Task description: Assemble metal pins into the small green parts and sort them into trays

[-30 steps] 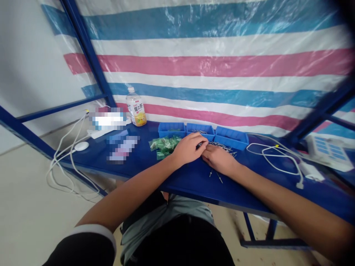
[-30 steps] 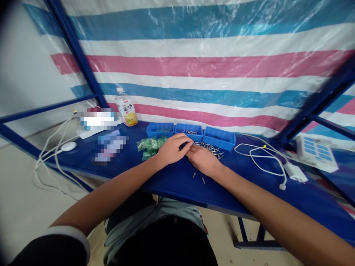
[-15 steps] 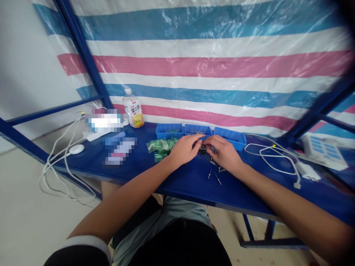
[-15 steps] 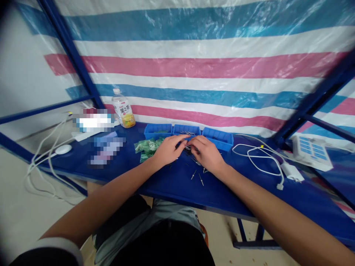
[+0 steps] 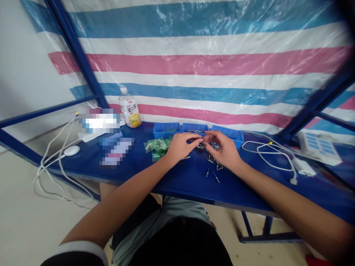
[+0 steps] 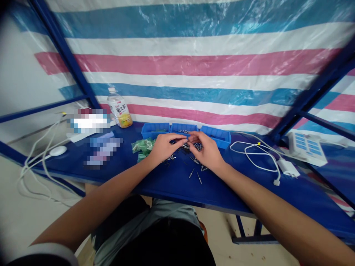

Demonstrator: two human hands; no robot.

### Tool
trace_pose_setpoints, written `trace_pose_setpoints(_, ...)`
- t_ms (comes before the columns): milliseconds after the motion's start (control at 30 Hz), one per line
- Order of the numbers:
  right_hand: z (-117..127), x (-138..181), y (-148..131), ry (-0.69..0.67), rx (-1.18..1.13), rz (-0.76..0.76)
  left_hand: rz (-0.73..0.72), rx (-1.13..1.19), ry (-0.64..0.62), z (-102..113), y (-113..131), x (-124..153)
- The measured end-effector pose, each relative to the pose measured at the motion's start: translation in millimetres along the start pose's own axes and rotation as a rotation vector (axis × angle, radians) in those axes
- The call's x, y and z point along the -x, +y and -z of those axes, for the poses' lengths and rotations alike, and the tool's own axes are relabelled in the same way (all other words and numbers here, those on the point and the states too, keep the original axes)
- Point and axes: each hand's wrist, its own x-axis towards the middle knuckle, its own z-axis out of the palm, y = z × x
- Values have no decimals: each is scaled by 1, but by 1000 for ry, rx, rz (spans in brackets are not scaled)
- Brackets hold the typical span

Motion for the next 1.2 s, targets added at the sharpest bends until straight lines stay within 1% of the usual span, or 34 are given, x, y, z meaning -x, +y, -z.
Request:
trace_pose_setpoints(100, -2, 1, 2, -6, -64, -73, 30, 52, 38, 1, 0, -1)
trace_pose_setpoints(233, -3, 3, 7, -34, -111, -132, 39, 61, 10, 0, 1, -2)
trace_pose_setpoints(333, -3, 3, 8, -62, -123, -127, 43, 26, -26, -2, 0, 0)
trace_pose_setpoints(500, -1, 1, 6, -123, -36, -30, 35, 2, -101, -5, -4, 2)
trace_pose_setpoints(600, -1, 1, 9, -110, -16, -58, 33, 57, -84, -6, -6, 2)
trace_pose_setpoints(733, -5, 4, 21, -86, -38, -149, -11, 67, -63, -5, -4, 1)
trace_pose_setpoints(833, -8, 6, 26, -83, -134, -232, -72, 65, -71, -6, -1, 0)
trace_pose_setpoints(933, -10, 7, 27, -91, -272, -289, -96, 90, -64, -7, 0, 1)
trace_pose_setpoints(1100, -12, 6, 27, -82, -455, -324, -53, 82, -74, -6, -2, 0)
trace_pose_setpoints(1200, -12, 5, 25, -91, -501, -315, 3, 149, -112, -7, -6, 0)
